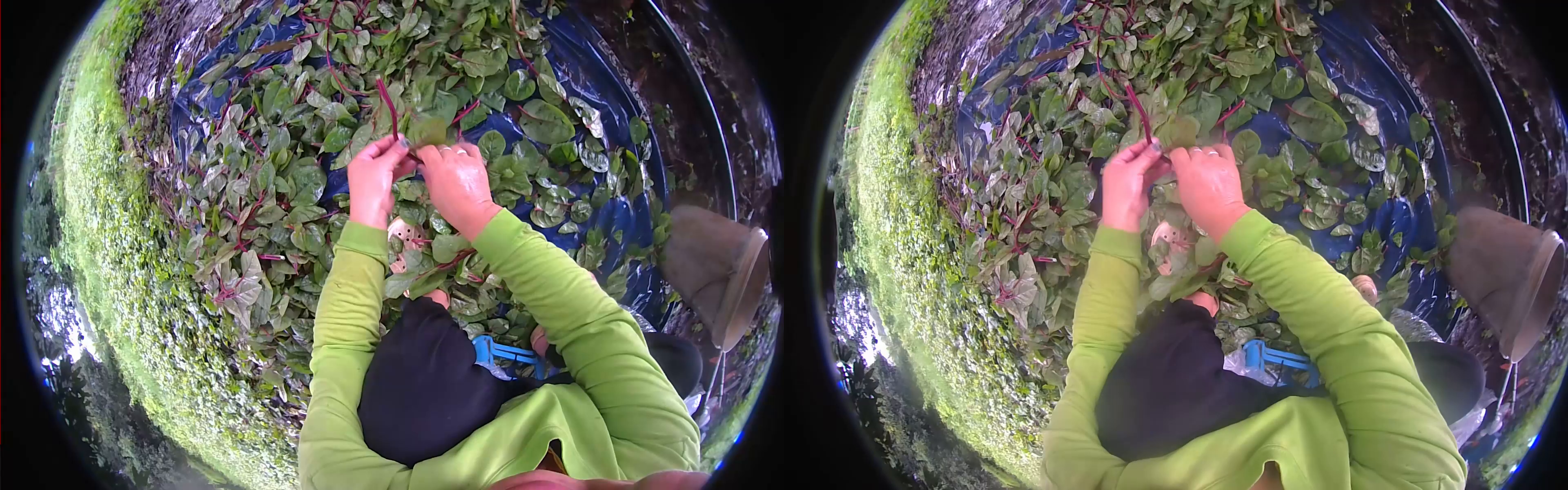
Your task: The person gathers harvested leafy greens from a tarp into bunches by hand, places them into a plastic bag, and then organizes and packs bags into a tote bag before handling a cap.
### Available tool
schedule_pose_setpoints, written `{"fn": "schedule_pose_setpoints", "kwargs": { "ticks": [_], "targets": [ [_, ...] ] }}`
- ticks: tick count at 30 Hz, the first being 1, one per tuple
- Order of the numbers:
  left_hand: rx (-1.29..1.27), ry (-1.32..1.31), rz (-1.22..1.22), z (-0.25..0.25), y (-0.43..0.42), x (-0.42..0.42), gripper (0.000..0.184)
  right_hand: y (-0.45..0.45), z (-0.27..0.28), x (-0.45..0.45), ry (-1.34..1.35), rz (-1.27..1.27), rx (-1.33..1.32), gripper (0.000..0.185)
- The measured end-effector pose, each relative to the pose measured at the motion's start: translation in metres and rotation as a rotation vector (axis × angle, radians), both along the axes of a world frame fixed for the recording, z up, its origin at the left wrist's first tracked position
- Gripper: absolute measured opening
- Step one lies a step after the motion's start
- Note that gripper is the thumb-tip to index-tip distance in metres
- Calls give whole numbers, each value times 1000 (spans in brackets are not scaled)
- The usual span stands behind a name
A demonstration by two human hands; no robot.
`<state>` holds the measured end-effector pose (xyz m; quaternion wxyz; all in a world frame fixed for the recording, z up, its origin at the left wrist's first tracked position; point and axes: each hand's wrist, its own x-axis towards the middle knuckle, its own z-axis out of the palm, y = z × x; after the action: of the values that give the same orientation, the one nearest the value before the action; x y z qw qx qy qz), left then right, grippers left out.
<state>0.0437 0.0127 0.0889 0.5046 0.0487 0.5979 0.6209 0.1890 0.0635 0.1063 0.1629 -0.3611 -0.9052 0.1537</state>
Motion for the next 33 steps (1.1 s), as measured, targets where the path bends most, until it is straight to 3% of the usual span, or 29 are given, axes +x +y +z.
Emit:
{"fn": "schedule_pose_setpoints", "kwargs": {
  "ticks": [7,11,12,16,19,21,23,25,26,28,29,31,33],
  "targets": [
    [-86,-118,-191,-17,-25,4,26,-5,-11,24,-56,112,-201,15],
    [-98,65,-565,2,-35,-13,37,0,-10,33,-33,200,-410,17],
    [-93,69,-585,10,-36,-12,61,2,-6,35,-8,219,-404,17],
    [-14,116,-598,11,-46,-16,94,1,10,43,-1,266,-422,14],
    [-47,313,-705,17,-47,-23,92,5,15,48,58,250,-480,13],
    [-211,522,-654,-14,-61,-50,90,13,21,53,87,214,-574,14],
    [-402,834,-633,-52,-79,-84,80,22,30,61,73,140,-710,16],
    [-213,1316,-512,-48,-80,-83,72,25,33,64,106,150,-738,19],
    [-152,1000,-397,-48,-79,-77,71,25,33,64,139,165,-758,19],
    [-42,367,-163,1,-53,-37,73,22,31,62,194,206,-789,20],
    [-43,233,-247,0,-49,-32,70,21,29,59,217,236,-799,20],
    [209,-48,-332,-17,-37,-26,61,17,28,53,235,256,-835,20],
    [177,-147,-289,-16,-36,-18,52,14,33,52,217,222,-881,21]
  ]
}}
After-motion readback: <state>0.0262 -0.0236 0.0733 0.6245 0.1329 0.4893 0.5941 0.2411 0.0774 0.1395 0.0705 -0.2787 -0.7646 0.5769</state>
